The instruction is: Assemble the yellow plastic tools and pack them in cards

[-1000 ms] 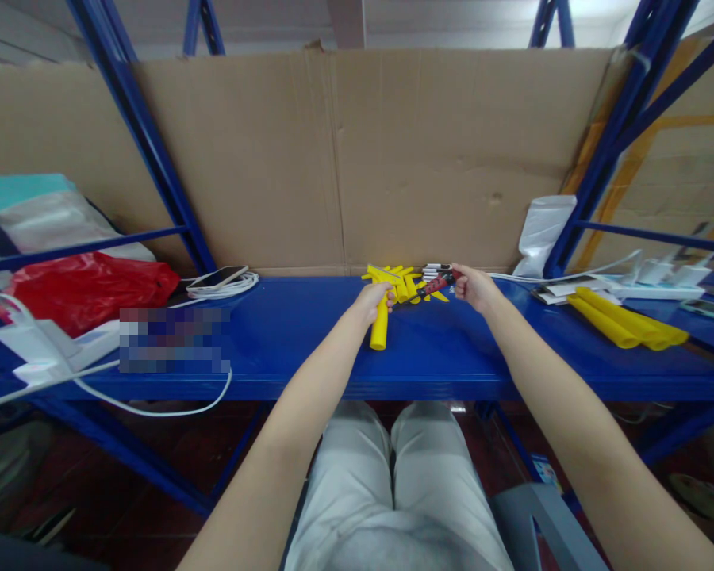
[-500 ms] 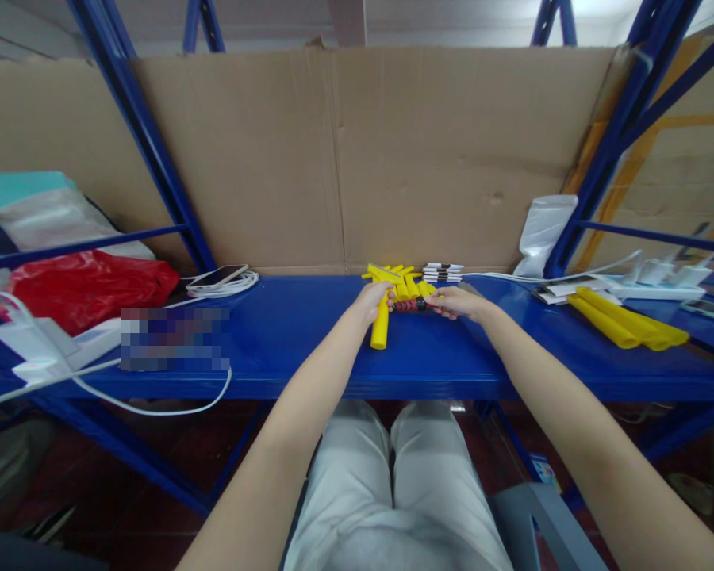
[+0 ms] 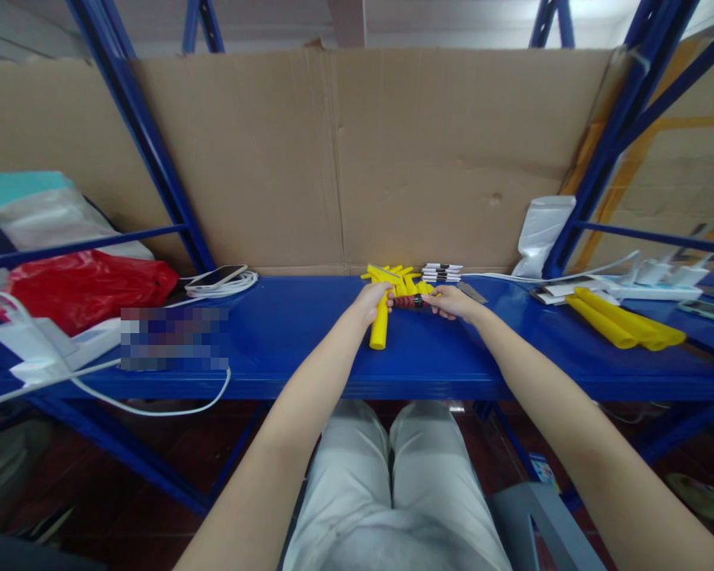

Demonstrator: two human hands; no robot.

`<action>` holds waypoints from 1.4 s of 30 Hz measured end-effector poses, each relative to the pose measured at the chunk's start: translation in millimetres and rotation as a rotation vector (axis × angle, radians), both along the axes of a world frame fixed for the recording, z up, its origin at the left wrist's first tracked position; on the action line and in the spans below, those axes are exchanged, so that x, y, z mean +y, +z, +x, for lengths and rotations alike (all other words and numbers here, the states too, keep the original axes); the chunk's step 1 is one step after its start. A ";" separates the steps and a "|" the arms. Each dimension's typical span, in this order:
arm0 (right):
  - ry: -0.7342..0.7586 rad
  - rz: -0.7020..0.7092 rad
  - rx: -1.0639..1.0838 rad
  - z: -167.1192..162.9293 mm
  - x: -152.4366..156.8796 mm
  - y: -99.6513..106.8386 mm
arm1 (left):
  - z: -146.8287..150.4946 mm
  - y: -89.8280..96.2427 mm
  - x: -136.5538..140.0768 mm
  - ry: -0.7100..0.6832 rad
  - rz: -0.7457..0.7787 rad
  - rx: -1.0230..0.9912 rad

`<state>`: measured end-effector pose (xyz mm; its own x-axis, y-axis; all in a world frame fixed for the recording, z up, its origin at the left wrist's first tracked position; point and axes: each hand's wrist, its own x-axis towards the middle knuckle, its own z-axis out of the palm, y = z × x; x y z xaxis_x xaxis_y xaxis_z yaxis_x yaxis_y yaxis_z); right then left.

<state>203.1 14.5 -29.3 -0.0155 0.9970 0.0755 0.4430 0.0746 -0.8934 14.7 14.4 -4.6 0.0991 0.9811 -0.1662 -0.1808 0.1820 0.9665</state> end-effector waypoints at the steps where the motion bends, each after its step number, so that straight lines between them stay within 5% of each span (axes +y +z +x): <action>1: -0.001 0.005 -0.029 0.0 -0.1 0.3 | 0.1 0.0 -0.2 -0.004 0.001 0.002; 11: -0.094 0.166 -0.353 10.5 4.0 7.9 | -0.4 -1.0 1.4 -0.005 -0.009 -0.003; 17: -0.285 0.329 -0.577 22.9 9.0 13.0 | 0.5 0.3 -1.5 0.036 0.050 0.018; 32: -0.312 0.213 -0.801 24.2 2.8 19.0 | 4.8 5.6 -11.0 0.115 0.174 0.072; 42: -0.387 -0.011 -0.909 46.9 2.8 16.3 | 6.5 7.1 -22.3 0.049 0.178 0.131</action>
